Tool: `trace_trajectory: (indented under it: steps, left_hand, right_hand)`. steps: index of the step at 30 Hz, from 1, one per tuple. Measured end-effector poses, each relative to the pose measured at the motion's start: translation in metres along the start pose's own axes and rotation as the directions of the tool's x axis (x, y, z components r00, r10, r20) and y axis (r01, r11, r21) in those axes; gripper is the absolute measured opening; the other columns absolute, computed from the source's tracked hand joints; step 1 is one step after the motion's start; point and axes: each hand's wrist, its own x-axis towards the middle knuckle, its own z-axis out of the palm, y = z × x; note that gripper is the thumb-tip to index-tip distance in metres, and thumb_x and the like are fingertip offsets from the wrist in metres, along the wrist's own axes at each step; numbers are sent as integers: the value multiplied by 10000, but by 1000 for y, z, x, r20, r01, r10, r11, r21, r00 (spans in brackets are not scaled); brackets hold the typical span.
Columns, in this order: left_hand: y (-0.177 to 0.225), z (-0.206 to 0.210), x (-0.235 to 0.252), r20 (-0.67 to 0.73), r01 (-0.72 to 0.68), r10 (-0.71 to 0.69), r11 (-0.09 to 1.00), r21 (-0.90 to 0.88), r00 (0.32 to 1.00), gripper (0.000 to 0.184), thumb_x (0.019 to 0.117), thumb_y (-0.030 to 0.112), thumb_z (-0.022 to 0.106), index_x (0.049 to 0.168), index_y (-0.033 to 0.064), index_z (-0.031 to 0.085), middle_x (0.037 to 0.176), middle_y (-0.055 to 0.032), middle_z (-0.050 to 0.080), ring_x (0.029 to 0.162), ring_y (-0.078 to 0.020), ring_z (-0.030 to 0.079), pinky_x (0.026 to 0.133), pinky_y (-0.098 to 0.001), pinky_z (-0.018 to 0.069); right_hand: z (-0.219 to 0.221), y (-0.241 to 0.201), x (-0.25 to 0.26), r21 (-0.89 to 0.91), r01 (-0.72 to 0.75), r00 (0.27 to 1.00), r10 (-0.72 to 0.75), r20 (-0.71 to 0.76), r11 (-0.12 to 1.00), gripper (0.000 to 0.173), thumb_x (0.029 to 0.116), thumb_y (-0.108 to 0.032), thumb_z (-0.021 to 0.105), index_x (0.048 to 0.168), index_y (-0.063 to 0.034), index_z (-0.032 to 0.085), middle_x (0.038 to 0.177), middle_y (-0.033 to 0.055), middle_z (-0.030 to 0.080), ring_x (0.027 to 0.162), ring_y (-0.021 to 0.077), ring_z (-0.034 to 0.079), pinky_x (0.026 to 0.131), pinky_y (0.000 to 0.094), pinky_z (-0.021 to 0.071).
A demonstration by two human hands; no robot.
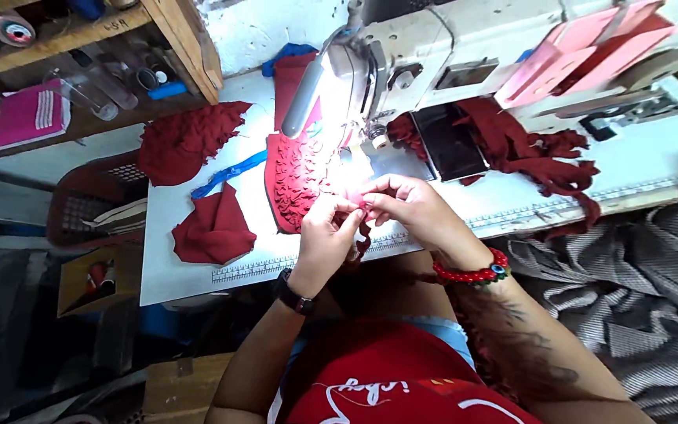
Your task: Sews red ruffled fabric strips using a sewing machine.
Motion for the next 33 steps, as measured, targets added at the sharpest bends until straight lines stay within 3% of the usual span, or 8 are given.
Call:
trace_trajectory:
  steps: [6,9,13,16,21,24,29,33]
  left_hand:
    - [6,-7,7,130,325,-299,830,-454,945,55,1000,90,639,990,47,671,814,-12,662,623,-41,583,566,-186,503]
    - [6,-5,7,151,343,-309,809,-477,939,63,1003,80,625,970,53,671,803,-1,652,632,-37,578,583,-192,503]
    - [5,-4,6,149,357,-327,788,-501,933,66,999,91,633,979,50,680,806,-5,651,627,-45,579,576,-195,501]
    - [5,-3,4,154,355,-323,789,-501,934,76,1000,84,629,983,36,684,789,-15,655,616,-46,582,555,-187,494]
    - [8,-39,18,184,129,-113,989,-75,976,147,1023,151,609,1075,55,706,903,-16,698,674,-54,615,602,-218,526]
    - [-1,-54,50,67,-68,53,970,233,996,200,1039,180,585,1122,42,704,1081,-90,704,912,-139,680,820,-329,573]
    - [-35,-44,78,164,-240,191,893,381,968,225,1040,120,550,1132,-14,706,1179,-166,698,1150,-252,660,1032,-411,514]
    - [-64,-44,76,264,-354,258,825,441,929,237,1032,190,570,1078,20,728,1134,-152,692,1163,-289,624,1035,-440,496]
  right_hand:
    - [-6,1,-2,-120,51,995,-41,85,991,283,1001,-284,656,1240,-133,659,1027,-20,716,819,65,684,708,222,587]
    - [-3,5,-1,-177,84,994,-72,77,981,288,942,-286,733,1189,-145,691,1013,-36,726,848,64,689,740,233,590]
    - [0,8,5,-220,165,986,-166,13,961,91,1014,-199,649,1019,-121,695,869,-39,699,713,37,644,641,199,549]
    - [-2,10,6,-232,181,983,-176,44,956,102,1019,-192,641,1044,-115,703,872,-33,711,719,36,655,649,200,557]
    - [-18,4,4,-76,199,975,-189,117,977,108,1047,-130,561,1111,-106,645,969,-15,718,838,63,699,770,230,607]
    - [-9,3,16,-90,153,965,-129,229,984,155,1085,-158,490,1183,-107,598,902,11,696,665,60,659,574,207,566]
    - [9,13,43,-567,257,957,-122,265,783,249,1081,-192,508,1176,-54,691,1007,86,703,826,145,668,746,367,569]
    - [-13,-6,9,-870,64,998,-35,54,489,194,1062,-173,502,1101,-39,637,788,156,660,707,345,681,622,568,545]
